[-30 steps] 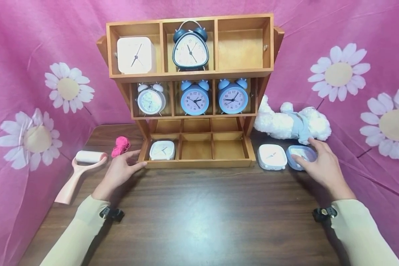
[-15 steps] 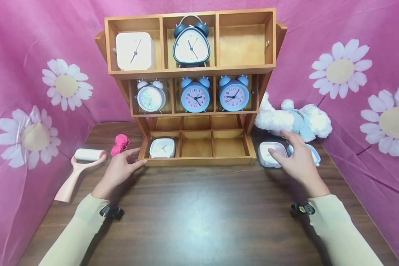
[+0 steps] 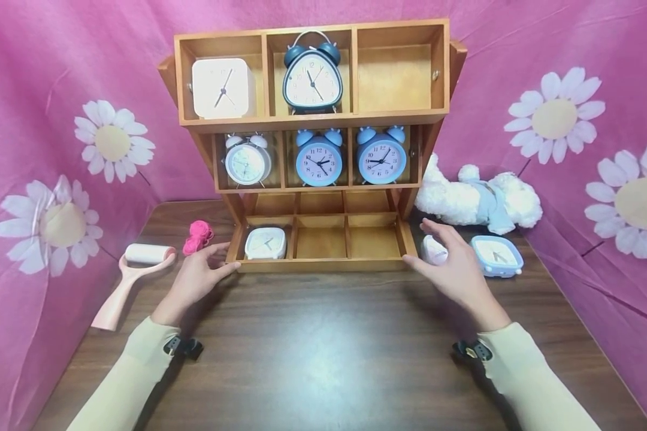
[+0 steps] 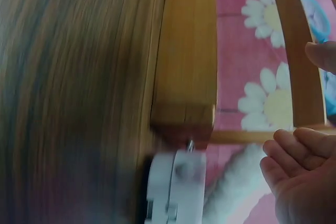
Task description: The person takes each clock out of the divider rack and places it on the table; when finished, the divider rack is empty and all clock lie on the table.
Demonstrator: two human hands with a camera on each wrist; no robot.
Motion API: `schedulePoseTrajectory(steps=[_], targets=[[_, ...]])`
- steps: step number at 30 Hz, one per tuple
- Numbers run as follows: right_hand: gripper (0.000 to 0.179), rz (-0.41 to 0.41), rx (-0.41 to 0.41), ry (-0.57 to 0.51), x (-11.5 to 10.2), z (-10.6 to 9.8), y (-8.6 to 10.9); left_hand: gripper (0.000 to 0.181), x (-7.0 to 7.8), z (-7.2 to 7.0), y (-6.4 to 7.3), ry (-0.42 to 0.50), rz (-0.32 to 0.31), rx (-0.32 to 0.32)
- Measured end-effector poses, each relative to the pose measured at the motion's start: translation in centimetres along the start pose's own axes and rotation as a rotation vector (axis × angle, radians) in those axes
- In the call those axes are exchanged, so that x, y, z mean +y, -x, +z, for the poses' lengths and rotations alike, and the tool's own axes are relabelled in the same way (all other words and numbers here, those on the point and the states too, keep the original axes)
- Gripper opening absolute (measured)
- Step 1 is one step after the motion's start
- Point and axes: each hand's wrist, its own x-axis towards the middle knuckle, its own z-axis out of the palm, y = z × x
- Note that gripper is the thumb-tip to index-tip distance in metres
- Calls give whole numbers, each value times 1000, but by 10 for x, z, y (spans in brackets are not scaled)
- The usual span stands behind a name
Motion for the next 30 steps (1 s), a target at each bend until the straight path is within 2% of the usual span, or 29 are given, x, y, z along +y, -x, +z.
schedulePoseTrajectory(steps=[4, 9, 18, 26, 30], targets=[[82, -37, -8, 12, -14, 10, 2, 64, 0, 0, 0, -4, -3, 7], [81, -87, -28, -24, -26, 21, 3, 64, 0, 2, 1, 2, -3, 6], [82, -141, -83, -66, -45, 39, -4, 64, -1, 3, 2, 18, -5, 13], [79, -205, -144, -137, -71, 66, -9, 63, -2, 3, 1, 9, 11, 25], [80, -195, -180, -174, -84, 82, -13, 63, -3, 4, 2, 1, 17, 29]])
